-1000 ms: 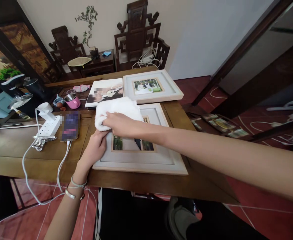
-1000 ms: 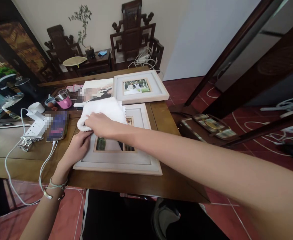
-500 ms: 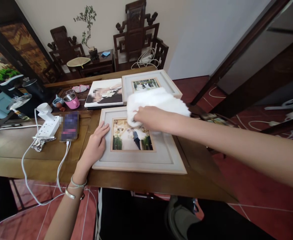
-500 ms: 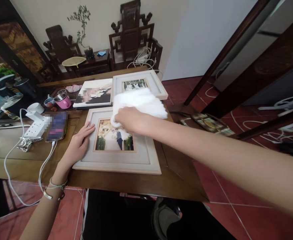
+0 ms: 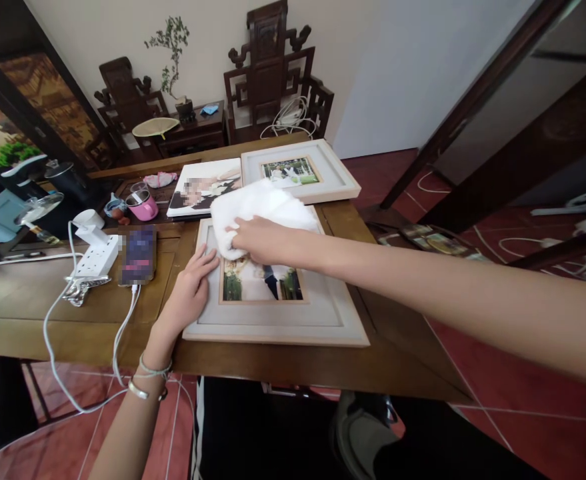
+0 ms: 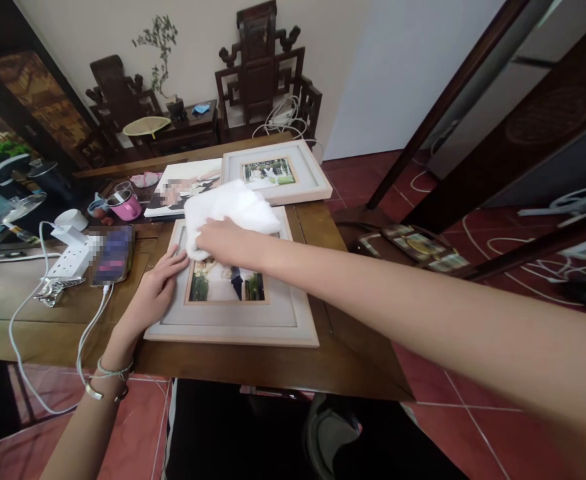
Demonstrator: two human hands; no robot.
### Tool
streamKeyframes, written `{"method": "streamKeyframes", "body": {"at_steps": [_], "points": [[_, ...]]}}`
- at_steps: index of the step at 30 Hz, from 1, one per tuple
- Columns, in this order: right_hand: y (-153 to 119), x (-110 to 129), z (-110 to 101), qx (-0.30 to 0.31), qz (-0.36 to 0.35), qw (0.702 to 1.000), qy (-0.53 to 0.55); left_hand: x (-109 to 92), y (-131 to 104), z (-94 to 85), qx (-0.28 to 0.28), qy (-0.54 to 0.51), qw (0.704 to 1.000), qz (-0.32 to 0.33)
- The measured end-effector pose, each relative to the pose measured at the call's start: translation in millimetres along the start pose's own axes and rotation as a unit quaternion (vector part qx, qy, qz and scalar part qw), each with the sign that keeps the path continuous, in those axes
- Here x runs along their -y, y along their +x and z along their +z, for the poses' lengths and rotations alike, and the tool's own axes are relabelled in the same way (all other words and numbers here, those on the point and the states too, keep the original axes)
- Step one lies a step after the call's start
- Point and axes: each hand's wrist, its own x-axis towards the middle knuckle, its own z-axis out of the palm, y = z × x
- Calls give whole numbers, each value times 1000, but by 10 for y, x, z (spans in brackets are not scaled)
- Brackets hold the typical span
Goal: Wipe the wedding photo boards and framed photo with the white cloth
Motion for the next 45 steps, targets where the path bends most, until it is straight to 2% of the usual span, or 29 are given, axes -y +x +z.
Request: {"method": "streamKeyframes", "body": {"at_steps": [6,10,13,15,18,20,22,23,26,28,30,32,34,38,41,45], "points": [[-550,-228,-3,47,91,995,-17,-16,4,8,-6,-15,1000,-5],[-806,-323,45,54,105,992,-48,-17,9,26,-16,-8,1000,-12],[-915,-208,20,63,115,990,-46,-8,11,37,-23,-7,1000,-14],[-997,-58,-63,92,128,987,-16,-2,13,39,-21,-5,1000,-14],[-1155,107,-265,151,129,976,85,4,15,36,-15,-1,1000,-12],[-1248,81,-405,170,128,963,163,6,15,32,-10,0,1000,-9],[-1297,-58,-513,138,137,964,179,8,14,28,-6,1,1000,-5],[-1299,-150,-551,102,152,971,151,8,13,27,-5,1,1000,-3],[-1220,-392,-594,-23,230,973,-22,11,9,25,-2,0,1000,-1],[-1122,-461,-552,-68,242,960,-127,13,7,26,-2,0,1000,-3],[-1015,-456,-436,-69,197,960,-185,12,4,25,-3,-1,1000,-6],[-915,-420,-252,-35,148,970,-192,7,2,22,-4,-7,1000,-9],[-838,-393,-34,0,129,977,-167,-2,-1,16,-2,-14,1000,-10],[-789,-392,292,9,112,984,-139,-12,-1,12,-2,-10,1000,-13],[-835,-318,319,13,96,986,-132,-9,7,18,-5,0,1000,-12],[-959,1,116,67,116,988,-82,-5,18,27,-15,3,1000,-13]]}}
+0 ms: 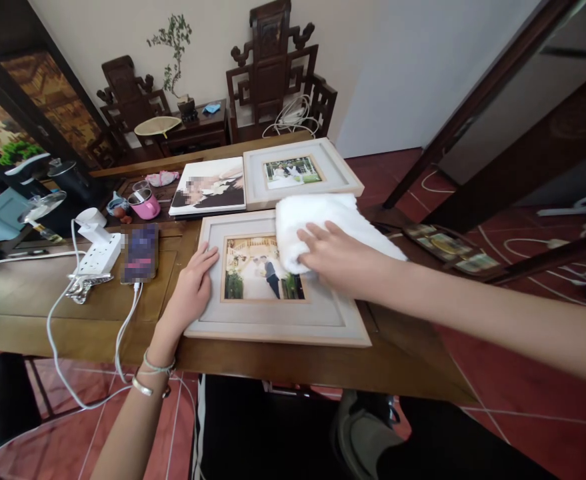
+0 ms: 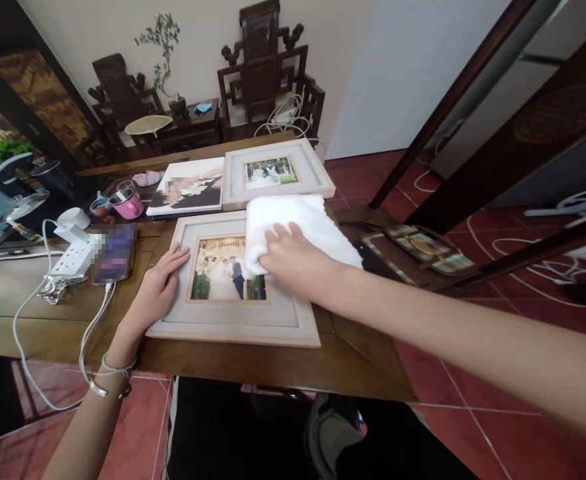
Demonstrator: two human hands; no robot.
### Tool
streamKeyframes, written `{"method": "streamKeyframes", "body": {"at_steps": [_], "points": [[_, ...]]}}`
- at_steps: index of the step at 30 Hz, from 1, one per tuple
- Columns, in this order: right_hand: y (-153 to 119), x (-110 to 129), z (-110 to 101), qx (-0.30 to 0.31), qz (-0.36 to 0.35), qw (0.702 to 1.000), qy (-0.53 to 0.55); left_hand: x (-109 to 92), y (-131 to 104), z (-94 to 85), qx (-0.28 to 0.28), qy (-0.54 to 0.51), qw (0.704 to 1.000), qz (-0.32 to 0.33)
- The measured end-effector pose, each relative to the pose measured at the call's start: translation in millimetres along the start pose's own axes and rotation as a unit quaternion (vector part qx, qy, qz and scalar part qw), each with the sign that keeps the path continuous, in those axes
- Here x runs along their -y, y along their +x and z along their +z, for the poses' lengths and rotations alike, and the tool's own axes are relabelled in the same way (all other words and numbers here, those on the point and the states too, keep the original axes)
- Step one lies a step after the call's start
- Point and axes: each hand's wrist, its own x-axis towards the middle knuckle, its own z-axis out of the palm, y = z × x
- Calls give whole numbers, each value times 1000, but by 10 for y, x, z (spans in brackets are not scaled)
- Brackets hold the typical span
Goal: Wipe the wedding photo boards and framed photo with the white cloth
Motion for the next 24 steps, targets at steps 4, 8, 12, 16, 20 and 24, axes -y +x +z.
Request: {"method": "streamKeyframes", "body": {"at_steps": [4,8,12,16,20,24], "points": [[-306,328,-195,51,-23,997,58,-3,2,1,3,1,1000,-3],[-539,523,-145,47,-47,986,151,10,-4,-10,12,-2,1000,8],[-477,393,-73,-12,-11,983,181,37,-9,-27,34,-6,999,21],[-134,30,-4,-23,6,994,109,57,-12,-38,37,-10,999,25],[141,-219,121,-33,15,999,36,48,-15,-37,31,-7,999,26],[102,-148,62,-14,17,1000,21,17,-10,-29,21,-6,1000,12]]}}
